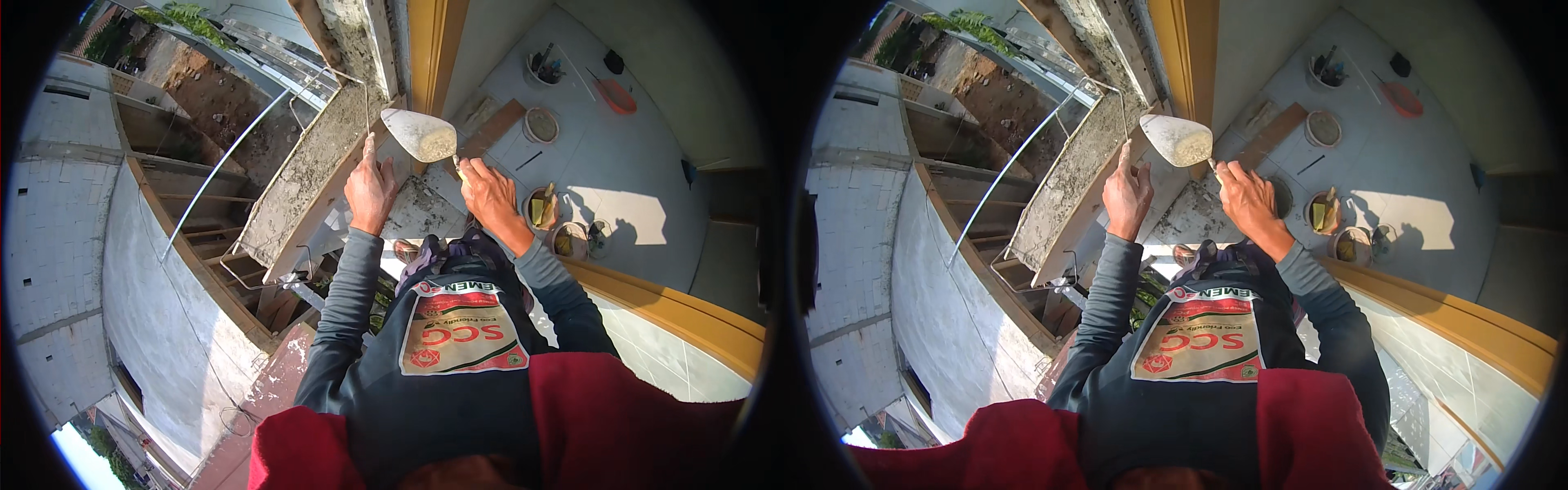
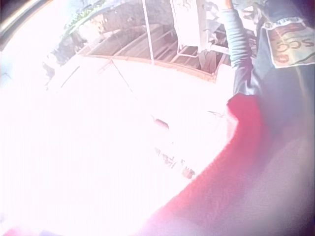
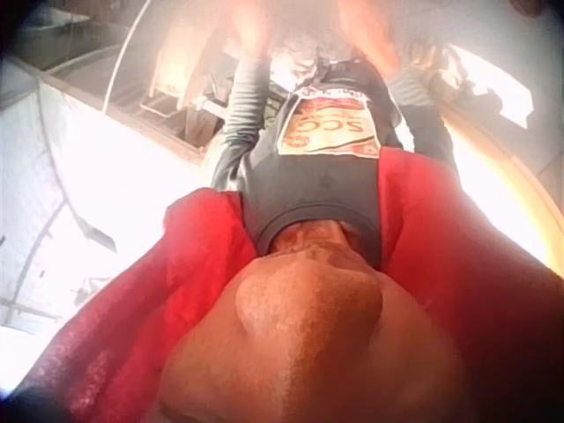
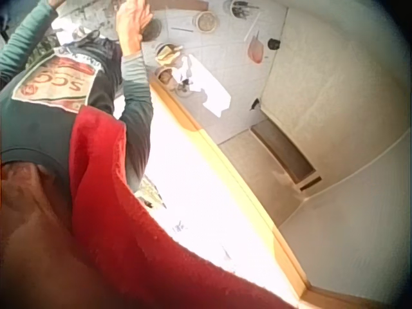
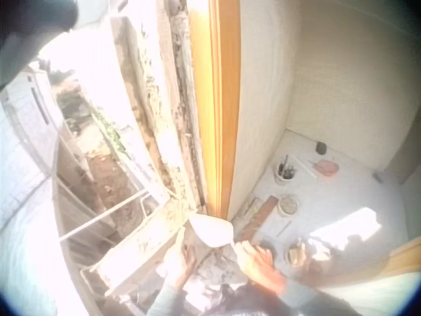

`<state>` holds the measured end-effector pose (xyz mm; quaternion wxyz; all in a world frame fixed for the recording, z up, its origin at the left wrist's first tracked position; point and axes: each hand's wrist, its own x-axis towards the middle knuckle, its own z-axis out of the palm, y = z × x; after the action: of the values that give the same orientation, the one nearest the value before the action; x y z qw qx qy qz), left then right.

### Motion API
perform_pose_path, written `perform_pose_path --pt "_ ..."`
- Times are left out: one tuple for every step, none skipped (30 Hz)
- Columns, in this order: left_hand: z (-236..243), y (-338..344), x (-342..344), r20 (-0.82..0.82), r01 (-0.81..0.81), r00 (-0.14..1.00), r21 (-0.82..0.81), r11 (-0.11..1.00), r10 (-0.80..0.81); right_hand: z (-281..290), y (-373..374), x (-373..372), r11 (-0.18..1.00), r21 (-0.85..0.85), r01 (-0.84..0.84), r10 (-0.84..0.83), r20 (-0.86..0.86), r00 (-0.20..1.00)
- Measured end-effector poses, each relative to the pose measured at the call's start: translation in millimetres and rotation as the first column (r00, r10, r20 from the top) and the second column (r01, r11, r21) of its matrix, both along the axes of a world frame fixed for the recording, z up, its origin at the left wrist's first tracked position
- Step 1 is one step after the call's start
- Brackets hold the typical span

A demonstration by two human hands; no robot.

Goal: The person applies mortar to the vertical corner of an exterior building wall using a trowel, moves a bucket of mortar on the floor, and eventually picks up a cup and a small scrap of paper.

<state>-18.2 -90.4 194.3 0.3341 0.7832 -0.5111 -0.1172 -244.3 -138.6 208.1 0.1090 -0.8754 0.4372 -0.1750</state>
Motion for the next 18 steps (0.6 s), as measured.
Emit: perform_pose_path --pt "-1.8 2.2 0.9 0.004 0.015 1.000 0.005 1.000 -0.015 5.5 4.3 -7.6 0.999 0.038 0.013 -0.013 0.009 1.000" --pt "-4.9 2.4 -1.3 0.008 0.015 1.000 -0.036 0.999 -0.015 7.3 9.3 -19.7 0.991 0.123 0.055 -0.057 0.009 0.998" --pt "-7.0 2.4 -3.4 0.012 0.016 1.000 -0.076 0.997 -0.015 2.9 13.4 -29.5 0.988 0.127 0.086 -0.088 0.009 0.996" --pt "-7.6 3.2 -2.2 0.002 0.011 1.000 -0.080 0.997 -0.010 -5.0 17.3 -38.5 0.978 0.174 0.113 -0.121 0.036 0.992" --pt "-9.5 4.2 -4.1 -0.022 0.016 1.000 -0.079 0.997 -0.018 -10.9 23.2 -52.8 0.963 0.222 0.153 -0.168 0.049 0.985" --pt "-14.4 7.4 -7.1 -0.029 -0.001 1.000 -0.081 0.997 -0.001 -15.2 30.8 -61.2 0.915 0.326 0.236 -0.252 0.006 0.968" --pt "-20.2 9.7 -7.0 0.005 0.013 1.000 -0.077 0.997 -0.012 -21.5 32.1 -69.2 0.855 0.435 0.281 -0.306 -0.013 0.952" --pt "-23.4 13.4 -9.6 -0.016 0.019 1.000 0.008 1.000 -0.019 -38.9 36.6 -83.3 0.832 0.454 0.319 -0.337 -0.042 0.940" --pt "-22.5 15.5 -15.8 0.032 0.012 0.999 0.130 0.991 -0.017 -60.2 41.4 -99.5 0.807 0.473 0.354 -0.367 -0.067 0.928" --pt "-38.2 21.8 -16.4 0.085 0.029 0.996 0.087 0.996 -0.037 -75.8 43.6 -111.3 0.755 0.513 0.408 -0.400 -0.133 0.907" --pt "-49.2 28.0 -20.2 0.053 0.058 0.996 0.169 0.984 -0.068 -90.5 46.3 -123.8 0.696 0.551 0.461 -0.430 -0.195 0.882" --pt "-61.7 35.4 -22.3 -0.020 0.122 0.993 0.192 0.974 -0.120 -102.2 50.7 -137.9 0.683 0.568 0.459 -0.452 -0.164 0.877" --pt "-73.2 42.6 -25.6 -0.091 0.183 0.982 0.215 0.959 -0.167 -112.2 51.7 -151.6 0.658 0.582 0.478 -0.479 -0.166 0.862" --pt "-82.7 46.5 -33.8 -0.088 0.220 0.975 0.233 0.947 -0.205 -123.1 51.4 -166.8 0.559 0.655 0.509 -0.502 -0.221 0.836" --pt "-91.1 50.7 -41.9 -0.092 0.257 0.966 0.309 0.916 -0.240 -138.1 48.5 -180.4 0.460 0.719 0.522 -0.504 -0.273 0.819" --pt "-99.7 53.4 -49.0 -0.098 0.292 0.956 0.386 0.875 -0.276 -162.3 52.9 -194.3 0.454 0.688 0.566 -0.570 -0.264 0.778" --pt "-113.7 55.1 -47.9 -0.094 0.360 0.927 0.501 0.787 -0.364 -183.7 50.5 -206.7 0.428 0.709 0.560 -0.575 -0.265 0.774" --pt "-135.7 61.7 -47.1 -0.082 0.405 0.901 0.511 0.758 -0.427 -199.4 45.1 -219.2 0.404 0.717 0.568 -0.594 -0.266 0.759"
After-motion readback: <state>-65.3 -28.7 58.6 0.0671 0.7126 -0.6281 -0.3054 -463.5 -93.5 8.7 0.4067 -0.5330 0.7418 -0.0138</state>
